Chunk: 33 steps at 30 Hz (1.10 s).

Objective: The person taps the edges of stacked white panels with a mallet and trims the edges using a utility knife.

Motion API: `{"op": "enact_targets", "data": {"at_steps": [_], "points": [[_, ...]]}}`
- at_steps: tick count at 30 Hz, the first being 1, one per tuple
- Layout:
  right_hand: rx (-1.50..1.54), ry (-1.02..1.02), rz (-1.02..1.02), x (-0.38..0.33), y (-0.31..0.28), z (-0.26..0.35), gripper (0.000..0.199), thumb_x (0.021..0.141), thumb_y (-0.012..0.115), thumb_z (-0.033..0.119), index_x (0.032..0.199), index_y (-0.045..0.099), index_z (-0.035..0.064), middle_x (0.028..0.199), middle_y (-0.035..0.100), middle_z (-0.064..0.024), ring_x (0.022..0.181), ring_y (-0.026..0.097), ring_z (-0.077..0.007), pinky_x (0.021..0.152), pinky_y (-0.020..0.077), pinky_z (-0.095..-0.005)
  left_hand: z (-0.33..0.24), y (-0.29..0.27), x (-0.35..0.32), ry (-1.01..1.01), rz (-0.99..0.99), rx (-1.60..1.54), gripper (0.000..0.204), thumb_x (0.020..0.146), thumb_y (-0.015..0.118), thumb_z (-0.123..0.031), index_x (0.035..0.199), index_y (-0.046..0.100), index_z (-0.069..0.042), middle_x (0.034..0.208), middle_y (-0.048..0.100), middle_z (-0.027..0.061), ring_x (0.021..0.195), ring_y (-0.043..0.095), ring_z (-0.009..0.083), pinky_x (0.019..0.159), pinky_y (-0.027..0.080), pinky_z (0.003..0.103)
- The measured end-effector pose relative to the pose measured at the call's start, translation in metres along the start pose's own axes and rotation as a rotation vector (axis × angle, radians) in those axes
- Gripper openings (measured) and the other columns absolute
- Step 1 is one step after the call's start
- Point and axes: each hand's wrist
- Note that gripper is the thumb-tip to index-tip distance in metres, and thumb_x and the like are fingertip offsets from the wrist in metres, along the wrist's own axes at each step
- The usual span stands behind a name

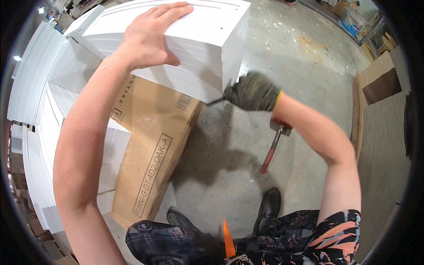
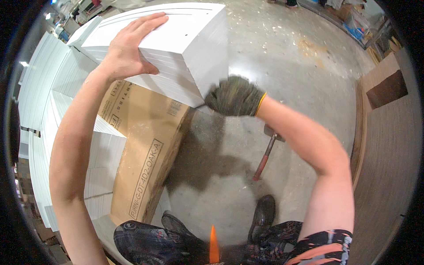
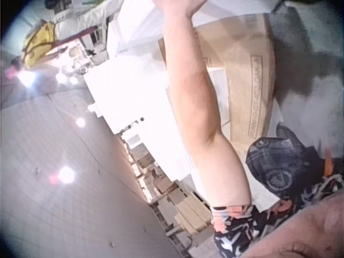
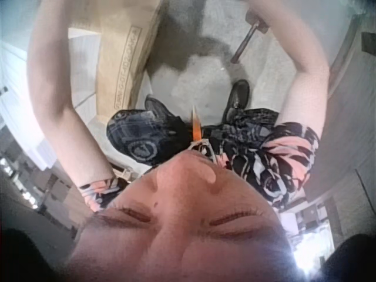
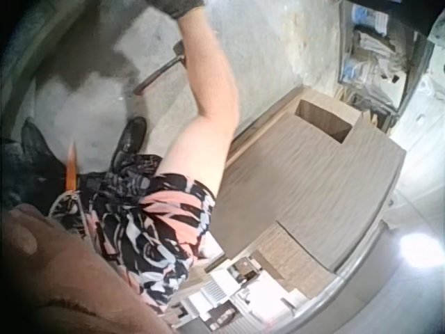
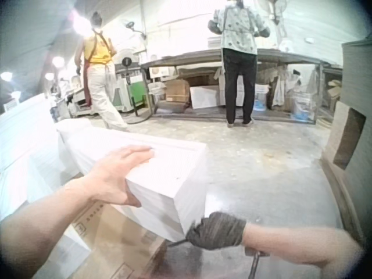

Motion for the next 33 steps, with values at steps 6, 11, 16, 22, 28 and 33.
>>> {"op": "enact_targets", "data": {"at_steps": [6, 11, 16, 22, 28, 33], "points": [[-0.091, 0.253, -0.739, 0.040, -0.064, -0.087, 0.024, 0.086, 0.065, 0.025, 0.107, 0.067, 0.0137, 0.096, 0.066, -0.0080, 0.084, 0.063, -0.0244, 0.067, 0.0490, -0.0421, 0.006, -0.006, -0.007, -0.041, 0.046, 0.024, 0.108, 0.046, 0.091, -0.007, 0.144, 0.047, -0.017, 0.146, 0.049, 0.0055, 0.133, 0.048, 0.0303, 0.113, 0.041, 0.043], [0.231, 0.108, -0.001, 0.008, -0.031, -0.004, 0.016, 0.089, 0.060, 0.029, 0.090, 0.068, 0.0158, 0.075, 0.065, -0.0046, 0.074, 0.067, -0.0216, 0.061, 0.0543, -0.0382, -0.005, -0.004, 0.004, -0.009, 0.027, -0.002, 0.112, 0.044, 0.092, -0.011, 0.145, 0.046, -0.021, 0.148, 0.048, -0.0007, 0.135, 0.046, 0.0256, 0.114, 0.038, 0.043], [0.309, 0.155, 0.061, 0.001, -0.016, -0.011, 0.012, 0.087, 0.062, 0.029, 0.085, 0.066, 0.0177, 0.078, 0.066, -0.0038, 0.074, 0.066, -0.0205, 0.061, 0.0535, -0.0349, -0.010, -0.006, 0.004, -0.028, 0.023, 0.010, 0.112, 0.044, 0.092, -0.011, 0.145, 0.046, -0.022, 0.147, 0.048, -0.0007, 0.134, 0.047, 0.0256, 0.114, 0.038, 0.045], [-0.055, 0.456, -0.382, 0.029, -0.115, -0.095, 0.026, 0.082, 0.066, 0.020, 0.107, 0.065, 0.0103, 0.111, 0.063, -0.0112, 0.106, 0.058, -0.0310, 0.083, 0.0456, -0.0523, 0.001, -0.001, -0.008, -0.109, 0.033, 0.037, 0.112, 0.044, 0.093, -0.009, 0.145, 0.046, -0.023, 0.148, 0.048, -0.0007, 0.135, 0.046, 0.0265, 0.115, 0.037, 0.045], [0.106, 0.042, -0.153, 0.004, -0.044, 0.000, 0.013, 0.089, 0.062, 0.029, 0.088, 0.063, 0.0165, 0.075, 0.063, -0.0022, 0.069, 0.065, -0.0218, 0.060, 0.0549, -0.0385, 0.001, -0.003, -0.004, -0.042, -0.004, 0.040, 0.103, 0.050, 0.093, -0.016, 0.143, 0.049, -0.020, 0.147, 0.048, -0.0001, 0.135, 0.045, 0.0240, 0.114, 0.038, 0.042], [-0.042, 0.171, 0.009, 0.010, -0.035, -0.021, 0.011, 0.091, 0.061, 0.026, 0.090, 0.065, 0.0152, 0.074, 0.064, -0.0005, 0.068, 0.067, -0.0197, 0.056, 0.0552, -0.0376, 0.004, 0.004, -0.001, -0.029, -0.008, 0.036, 0.110, 0.045, 0.093, -0.011, 0.144, 0.047, -0.020, 0.147, 0.049, -0.0001, 0.135, 0.046, 0.0252, 0.114, 0.038, 0.044]]}}
Point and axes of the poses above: each hand's wrist, its own x-axis towards the middle knuckle, its own y-axis out of the palm, z = x × y
